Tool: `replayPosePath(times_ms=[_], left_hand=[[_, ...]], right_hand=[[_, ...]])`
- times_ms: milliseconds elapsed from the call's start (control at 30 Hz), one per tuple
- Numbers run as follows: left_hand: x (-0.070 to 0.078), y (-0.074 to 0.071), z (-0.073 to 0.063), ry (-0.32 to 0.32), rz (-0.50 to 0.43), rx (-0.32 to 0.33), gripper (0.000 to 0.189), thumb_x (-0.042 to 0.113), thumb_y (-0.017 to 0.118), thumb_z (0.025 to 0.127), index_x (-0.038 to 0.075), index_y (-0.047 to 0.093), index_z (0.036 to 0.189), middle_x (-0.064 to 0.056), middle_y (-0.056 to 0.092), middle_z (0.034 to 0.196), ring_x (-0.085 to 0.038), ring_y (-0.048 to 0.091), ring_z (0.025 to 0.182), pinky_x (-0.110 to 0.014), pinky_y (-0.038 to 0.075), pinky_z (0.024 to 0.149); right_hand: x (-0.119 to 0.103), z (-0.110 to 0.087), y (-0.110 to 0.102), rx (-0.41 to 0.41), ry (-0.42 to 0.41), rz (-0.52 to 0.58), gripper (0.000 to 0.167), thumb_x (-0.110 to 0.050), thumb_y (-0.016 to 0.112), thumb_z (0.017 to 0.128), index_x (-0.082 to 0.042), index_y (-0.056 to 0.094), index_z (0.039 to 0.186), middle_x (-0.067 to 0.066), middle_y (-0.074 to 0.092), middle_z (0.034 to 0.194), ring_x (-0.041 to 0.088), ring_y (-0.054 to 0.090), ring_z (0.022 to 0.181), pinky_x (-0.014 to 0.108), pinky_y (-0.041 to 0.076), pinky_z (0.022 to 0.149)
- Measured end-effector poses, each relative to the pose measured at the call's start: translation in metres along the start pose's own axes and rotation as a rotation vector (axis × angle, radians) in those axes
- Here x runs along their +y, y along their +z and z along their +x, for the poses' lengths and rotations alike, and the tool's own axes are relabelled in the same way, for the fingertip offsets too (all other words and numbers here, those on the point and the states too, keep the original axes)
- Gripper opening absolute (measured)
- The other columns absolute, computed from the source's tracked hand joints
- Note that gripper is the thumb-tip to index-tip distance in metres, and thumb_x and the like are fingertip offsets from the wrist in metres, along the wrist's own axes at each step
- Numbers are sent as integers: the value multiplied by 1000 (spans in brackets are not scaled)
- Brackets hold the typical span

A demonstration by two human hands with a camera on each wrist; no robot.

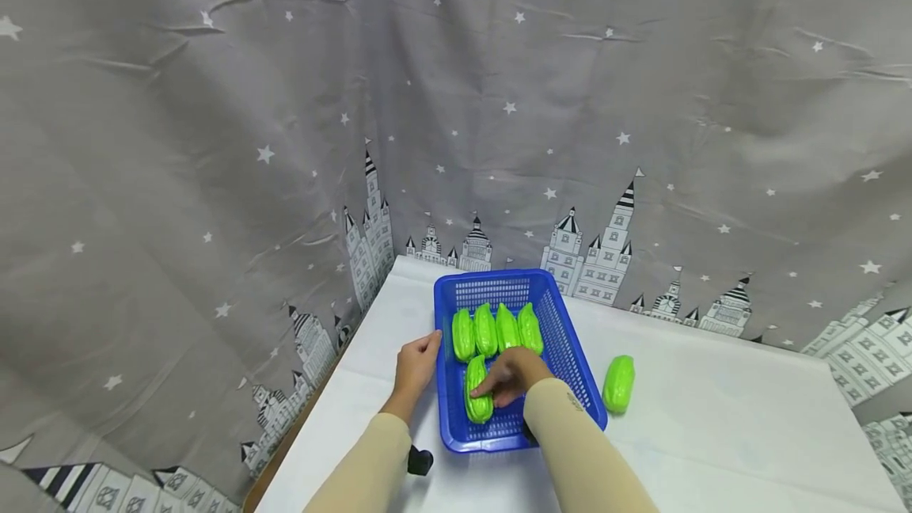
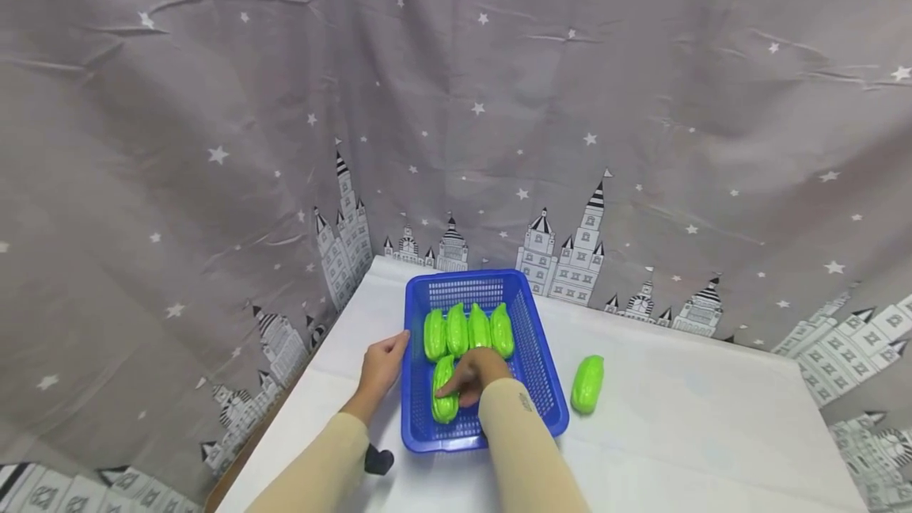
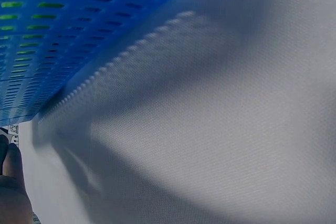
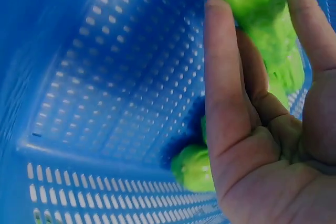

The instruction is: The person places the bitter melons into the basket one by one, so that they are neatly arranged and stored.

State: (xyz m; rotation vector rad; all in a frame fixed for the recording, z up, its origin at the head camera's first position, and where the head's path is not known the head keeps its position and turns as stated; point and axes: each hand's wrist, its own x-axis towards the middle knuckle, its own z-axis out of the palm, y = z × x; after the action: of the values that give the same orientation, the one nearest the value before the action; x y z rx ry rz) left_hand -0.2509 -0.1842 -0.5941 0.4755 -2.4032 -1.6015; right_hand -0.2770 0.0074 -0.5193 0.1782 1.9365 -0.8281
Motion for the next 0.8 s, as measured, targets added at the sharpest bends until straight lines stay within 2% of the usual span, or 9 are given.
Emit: replayPosePath(times_ms=[100,233,333,433,533,700,800], left_hand=[[0,1,0,-3,-4,4,41,41,62,100,8,74,120,-10,70,121,-32,62,121,-47,47,105],[-2,1,1,-6,-5,12,41,42,63,99,8,75,119,-10,71,120,-32,62,120,-46,48,104],[-3,0,2,-3,-5,16,42,43,62,99,8,75,118,-11,71,119,-32,63,119,-47,49,103],[-4,1,2,9,-4,20,42,43,62,99,7,75,118,-11,71,119,-33,63,119,-48,49,103],[-4,1,2,11,-5,17,41,42,63,99,8,75,118,-11,71,119,-32,63,119,-47,49,103],[-4,2,3,12,-7,13,41,42,63,99,8,75,118,-11,72,118,-32,63,118,-47,49,102],[-4,2,3,15,-6,12,41,42,62,99,7,75,117,-11,72,117,-32,64,118,-47,50,102]], right_hand=[[-1,3,11,64,-39,-85,35,-33,87,81,-3,69,77,5,67,70,11,63,62,25,57,83],[-1,7,26,198,-123,-182,39,-30,91,77,1,67,80,13,73,78,20,71,72,30,60,75],[-3,8,30,282,-139,-200,40,-29,92,75,1,66,80,15,73,78,24,73,73,32,61,72],[-3,10,30,324,-136,-199,43,-31,92,74,1,65,82,14,72,75,24,73,72,33,61,73],[-3,11,28,350,-127,-179,53,-37,92,73,3,66,95,15,71,81,28,73,77,38,61,79],[-6,5,28,424,-87,-173,91,-54,87,73,8,55,131,26,63,116,43,60,114,55,47,103],[-6,4,28,452,-71,-183,101,-59,85,73,9,48,138,30,57,128,47,51,126,59,39,109]])
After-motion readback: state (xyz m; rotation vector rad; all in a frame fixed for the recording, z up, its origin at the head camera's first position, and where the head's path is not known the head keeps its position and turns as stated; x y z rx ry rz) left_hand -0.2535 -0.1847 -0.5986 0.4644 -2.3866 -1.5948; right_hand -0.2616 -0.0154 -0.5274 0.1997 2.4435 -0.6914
